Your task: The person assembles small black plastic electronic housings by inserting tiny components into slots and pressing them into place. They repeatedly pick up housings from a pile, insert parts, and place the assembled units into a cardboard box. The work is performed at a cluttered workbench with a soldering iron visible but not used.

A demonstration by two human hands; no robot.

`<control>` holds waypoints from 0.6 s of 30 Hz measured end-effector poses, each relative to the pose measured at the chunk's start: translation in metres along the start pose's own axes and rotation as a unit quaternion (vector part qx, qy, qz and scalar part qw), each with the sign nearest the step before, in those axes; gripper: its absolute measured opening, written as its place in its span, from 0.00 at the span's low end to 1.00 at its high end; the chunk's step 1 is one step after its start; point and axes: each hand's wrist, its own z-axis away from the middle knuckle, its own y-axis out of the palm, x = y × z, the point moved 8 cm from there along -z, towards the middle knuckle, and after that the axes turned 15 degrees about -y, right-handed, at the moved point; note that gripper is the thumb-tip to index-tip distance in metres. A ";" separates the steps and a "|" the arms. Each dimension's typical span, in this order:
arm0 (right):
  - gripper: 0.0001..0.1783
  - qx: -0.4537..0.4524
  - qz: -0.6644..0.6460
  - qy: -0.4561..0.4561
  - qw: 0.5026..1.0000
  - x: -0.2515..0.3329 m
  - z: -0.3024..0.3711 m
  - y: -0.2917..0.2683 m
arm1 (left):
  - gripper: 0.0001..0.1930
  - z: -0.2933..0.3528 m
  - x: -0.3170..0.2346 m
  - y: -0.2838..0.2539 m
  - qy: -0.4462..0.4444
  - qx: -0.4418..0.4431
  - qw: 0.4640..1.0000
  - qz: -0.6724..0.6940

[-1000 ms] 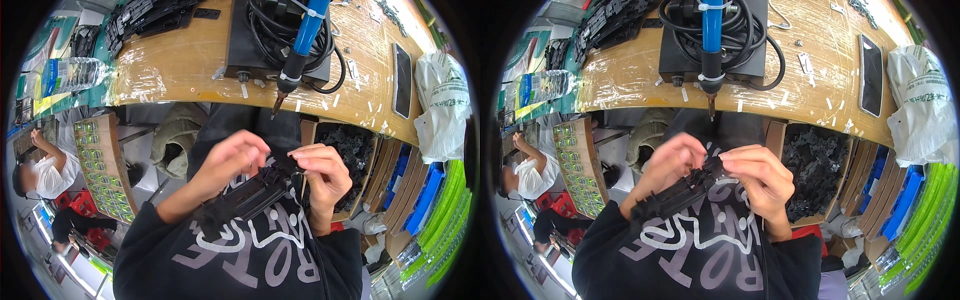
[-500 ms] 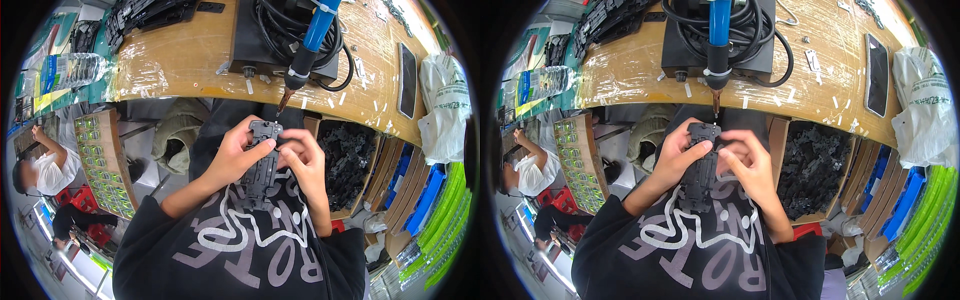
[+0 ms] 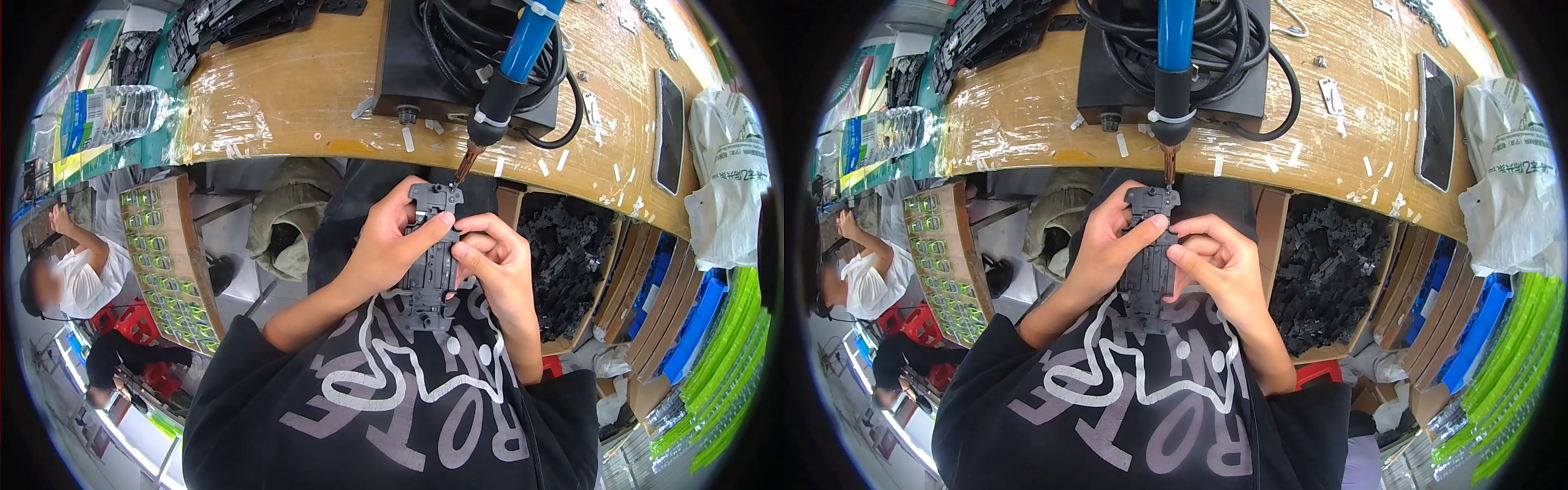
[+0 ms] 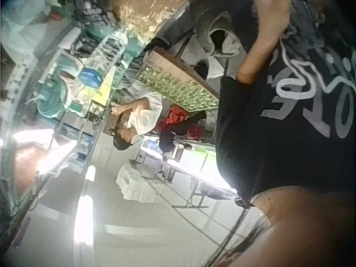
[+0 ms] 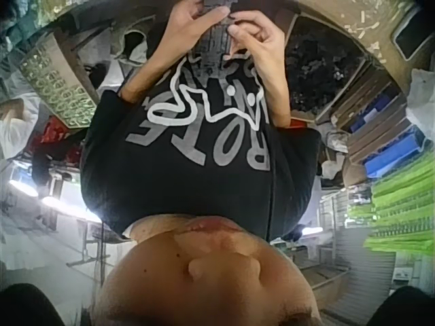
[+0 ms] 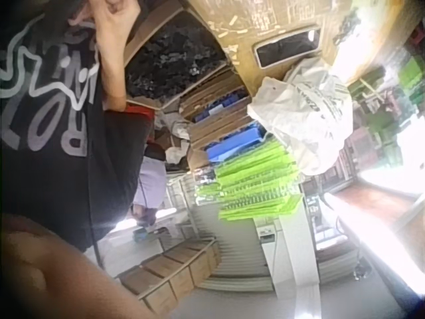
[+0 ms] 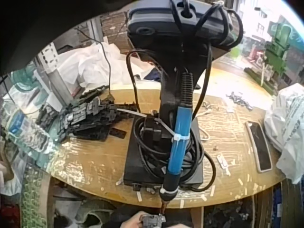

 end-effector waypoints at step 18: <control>0.09 -0.014 0.018 -0.013 1.000 0.001 0.000 -0.002 | 0.13 0.001 -0.007 0.005 0.009 -0.001 0.998 -0.060</control>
